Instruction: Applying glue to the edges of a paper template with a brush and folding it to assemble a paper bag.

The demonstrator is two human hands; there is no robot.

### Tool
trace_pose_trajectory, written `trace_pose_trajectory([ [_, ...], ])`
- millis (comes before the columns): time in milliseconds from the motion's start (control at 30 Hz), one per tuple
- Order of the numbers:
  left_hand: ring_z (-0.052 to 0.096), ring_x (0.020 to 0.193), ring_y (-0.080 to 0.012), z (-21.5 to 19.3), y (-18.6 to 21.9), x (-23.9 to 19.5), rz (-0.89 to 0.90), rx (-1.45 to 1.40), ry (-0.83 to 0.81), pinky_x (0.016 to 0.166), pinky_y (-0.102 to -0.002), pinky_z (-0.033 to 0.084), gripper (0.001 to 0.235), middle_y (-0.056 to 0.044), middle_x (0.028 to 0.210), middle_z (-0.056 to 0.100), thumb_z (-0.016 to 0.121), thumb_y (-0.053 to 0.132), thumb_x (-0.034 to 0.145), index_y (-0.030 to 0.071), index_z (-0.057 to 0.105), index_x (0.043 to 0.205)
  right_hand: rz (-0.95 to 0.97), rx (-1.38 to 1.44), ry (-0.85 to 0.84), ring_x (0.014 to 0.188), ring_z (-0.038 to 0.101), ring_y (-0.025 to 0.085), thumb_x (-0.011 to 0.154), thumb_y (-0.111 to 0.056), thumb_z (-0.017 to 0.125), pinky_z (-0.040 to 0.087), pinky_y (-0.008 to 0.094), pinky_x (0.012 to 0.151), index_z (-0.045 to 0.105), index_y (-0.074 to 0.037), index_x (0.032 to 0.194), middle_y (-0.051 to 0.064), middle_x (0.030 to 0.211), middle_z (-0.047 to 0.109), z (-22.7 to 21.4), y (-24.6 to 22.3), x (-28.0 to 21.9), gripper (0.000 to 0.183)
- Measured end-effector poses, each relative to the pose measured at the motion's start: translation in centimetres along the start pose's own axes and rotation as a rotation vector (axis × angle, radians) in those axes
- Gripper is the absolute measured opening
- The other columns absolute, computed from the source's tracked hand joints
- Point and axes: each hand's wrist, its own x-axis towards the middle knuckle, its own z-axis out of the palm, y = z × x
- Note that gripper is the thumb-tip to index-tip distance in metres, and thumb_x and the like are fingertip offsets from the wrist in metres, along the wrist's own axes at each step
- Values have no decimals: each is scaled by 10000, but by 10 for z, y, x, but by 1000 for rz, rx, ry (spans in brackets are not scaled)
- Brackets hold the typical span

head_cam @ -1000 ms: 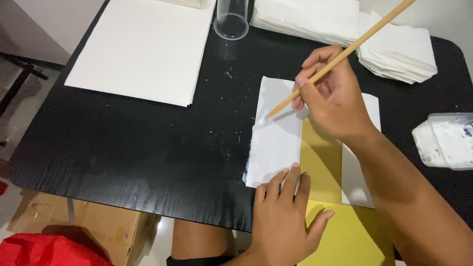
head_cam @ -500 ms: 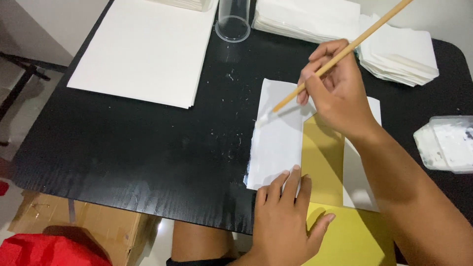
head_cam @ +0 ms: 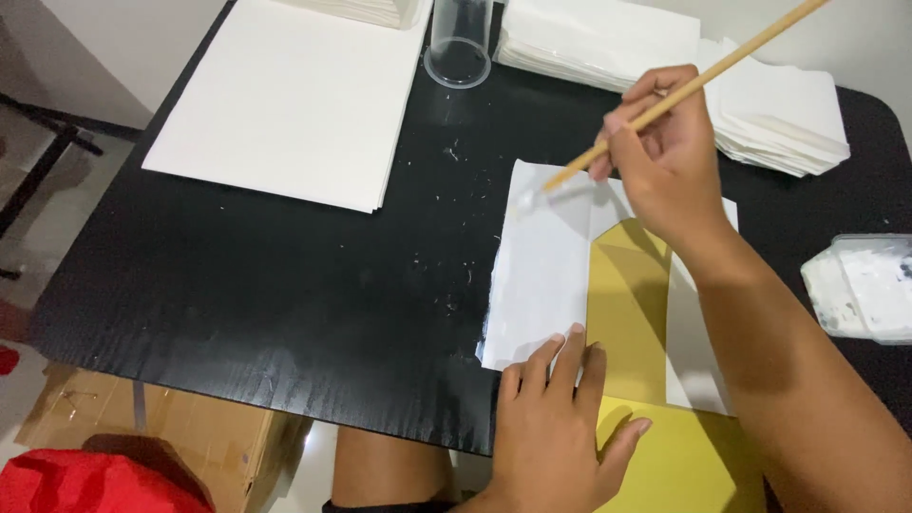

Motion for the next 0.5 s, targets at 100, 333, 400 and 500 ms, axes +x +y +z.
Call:
trace_pose_trajectory([
  [100,519,1266,-380,-1,0,0,19,-30,64,923,-513,381,628,-213,1441,568,566,529,958,12,608,1311,88,99,-126,569,617,213,1044,35,522,552,292,576,382,-43,1137,130,784,576,1,-9,-12,185],
  [333,518,1262,-385,1,-1,-1,31,-44,83,919,-522,382,621,-218,1438,566,547,522,970,2,616,1301,233,37,-168,653,648,182,1053,-42,535,589,271,622,423,-65,1155,119,845,561,8,-4,-7,153],
  [400,505,1287,-371,1,-1,-1,14,-17,27,949,-520,374,647,-199,1451,562,489,554,993,24,612,1342,143,36,-17,712,672,186,1091,-15,528,607,250,729,389,-86,1134,136,902,554,2,11,5,162],
  [500,508,1277,-381,-1,-1,-1,34,-30,59,934,-523,380,635,-210,1442,566,513,528,986,7,610,1336,41,-68,32,762,713,216,1123,-5,556,630,258,725,372,-77,1154,166,990,555,-16,27,9,200],
])
